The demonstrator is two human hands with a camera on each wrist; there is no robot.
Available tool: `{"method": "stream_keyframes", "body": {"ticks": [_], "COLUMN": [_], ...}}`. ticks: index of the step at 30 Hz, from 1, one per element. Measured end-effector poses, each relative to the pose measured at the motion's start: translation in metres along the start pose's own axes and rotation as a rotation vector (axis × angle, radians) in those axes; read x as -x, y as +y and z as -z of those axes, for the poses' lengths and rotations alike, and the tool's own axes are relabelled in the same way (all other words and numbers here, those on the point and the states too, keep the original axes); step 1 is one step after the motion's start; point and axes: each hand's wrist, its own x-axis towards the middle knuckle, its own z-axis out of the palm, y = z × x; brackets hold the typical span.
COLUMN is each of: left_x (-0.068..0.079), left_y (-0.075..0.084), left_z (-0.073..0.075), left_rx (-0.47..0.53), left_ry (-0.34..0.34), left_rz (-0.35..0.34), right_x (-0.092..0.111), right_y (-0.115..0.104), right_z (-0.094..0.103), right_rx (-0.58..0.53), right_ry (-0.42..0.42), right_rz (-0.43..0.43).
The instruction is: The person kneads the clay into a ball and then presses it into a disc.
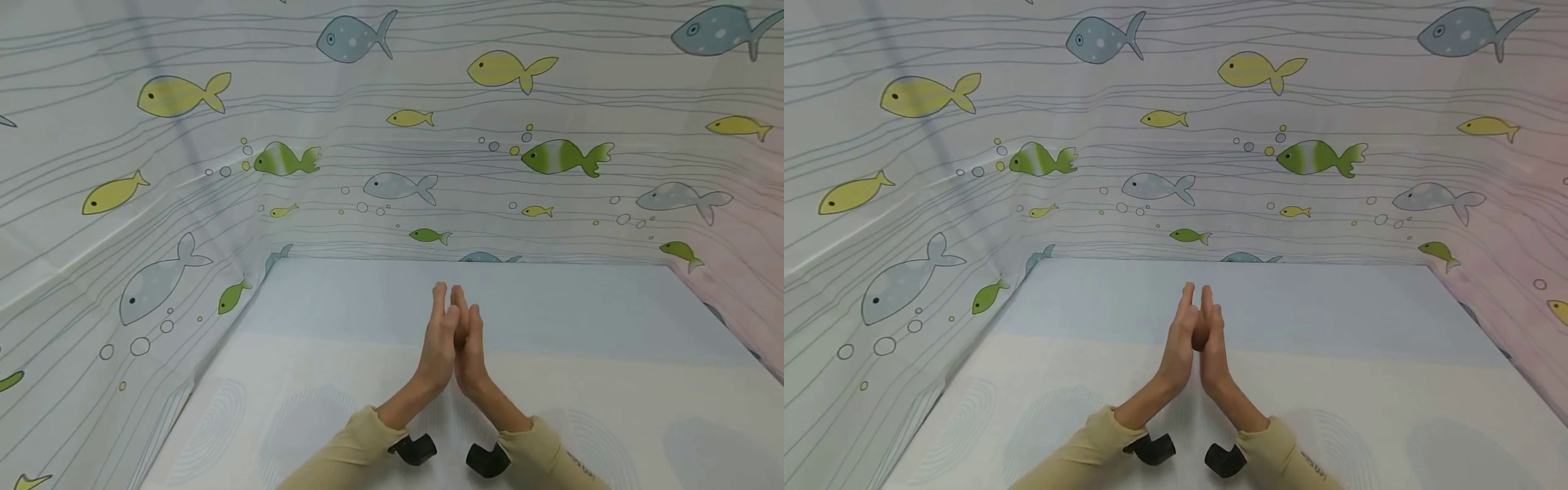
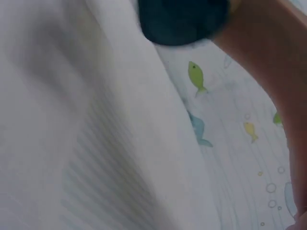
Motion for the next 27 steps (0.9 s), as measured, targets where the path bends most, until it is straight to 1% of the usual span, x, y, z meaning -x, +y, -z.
{"method": "stream_keyframes", "body": {"ticks": [4,8,11,15,17,19,23,27], "left_x": [-0.019,-0.035,-0.045,-0.056,-0.058,-0.058,-0.053,-0.046], "left_y": [-0.003,-0.003,0.0,0.005,0.007,0.007,0.006,0.002], "left_z": [0.013,0.028,0.039,0.052,0.056,0.058,0.057,0.052], "left_rx": [0.005,0.01,0.022,0.051,0.086,0.122,0.166,0.154], "left_ry": [0.052,0.095,0.122,0.135,0.121,0.093,0.035,-0.003], "left_rz": [0.012,0.038,0.049,0.029,0.018,0.008,0.004,-0.017], "right_x": [0.013,0.017,0.02,0.026,0.028,0.03,0.028,0.021], "right_y": [0.005,0.005,-0.002,-0.015,-0.021,-0.025,-0.027,-0.025], "right_z": [-0.01,-0.015,-0.019,-0.028,-0.032,-0.035,-0.037,-0.034], "right_rx": [0.048,0.086,0.095,0.082,0.066,0.047,0.026,0.013], "right_ry": [-0.061,-0.149,-0.194,-0.258,-0.286,-0.3,-0.276,-0.239], "right_rz": [0.02,0.059,0.071,0.07,0.072,0.067,0.066,0.067]}}
